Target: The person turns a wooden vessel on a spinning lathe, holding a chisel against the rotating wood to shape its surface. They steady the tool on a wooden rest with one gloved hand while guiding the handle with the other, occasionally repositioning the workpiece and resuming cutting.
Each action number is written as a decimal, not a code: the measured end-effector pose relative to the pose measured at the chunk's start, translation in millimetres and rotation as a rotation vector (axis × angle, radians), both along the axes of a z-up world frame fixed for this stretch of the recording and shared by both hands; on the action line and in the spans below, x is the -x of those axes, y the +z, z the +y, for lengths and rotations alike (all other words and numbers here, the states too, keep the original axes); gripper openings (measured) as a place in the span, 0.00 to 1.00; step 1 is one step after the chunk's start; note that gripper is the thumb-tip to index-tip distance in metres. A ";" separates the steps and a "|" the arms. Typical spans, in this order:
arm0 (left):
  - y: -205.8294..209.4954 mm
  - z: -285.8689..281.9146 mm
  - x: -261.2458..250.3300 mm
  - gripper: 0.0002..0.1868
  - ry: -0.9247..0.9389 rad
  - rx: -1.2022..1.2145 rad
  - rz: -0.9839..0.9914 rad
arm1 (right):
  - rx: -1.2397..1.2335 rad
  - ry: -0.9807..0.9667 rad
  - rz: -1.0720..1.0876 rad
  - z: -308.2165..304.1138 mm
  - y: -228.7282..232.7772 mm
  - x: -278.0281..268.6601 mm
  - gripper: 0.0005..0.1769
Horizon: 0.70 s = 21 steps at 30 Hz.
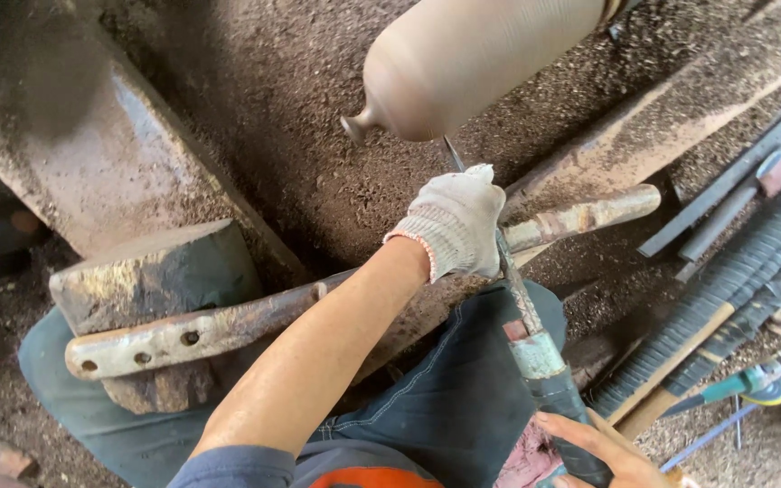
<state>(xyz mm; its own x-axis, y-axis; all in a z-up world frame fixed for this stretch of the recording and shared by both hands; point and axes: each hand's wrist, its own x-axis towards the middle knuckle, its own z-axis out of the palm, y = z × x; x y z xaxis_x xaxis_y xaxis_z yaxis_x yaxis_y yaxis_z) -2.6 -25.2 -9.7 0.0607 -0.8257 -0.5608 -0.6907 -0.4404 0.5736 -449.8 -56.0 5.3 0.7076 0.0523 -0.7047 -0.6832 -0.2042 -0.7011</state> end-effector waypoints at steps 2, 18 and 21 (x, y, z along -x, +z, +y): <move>-3.3 -0.2 -0.4 0.20 0.014 0.037 0.028 | 0.028 -0.196 0.143 15.8 23.3 -32.7 0.38; 20.4 7.1 -19.0 0.35 -0.130 0.196 -0.022 | 0.033 -0.616 -0.053 80.6 -18.4 20.0 0.52; 19.8 13.8 -53.8 0.24 0.118 0.856 -0.204 | -0.011 -1.048 -0.017 56.6 21.0 15.1 0.37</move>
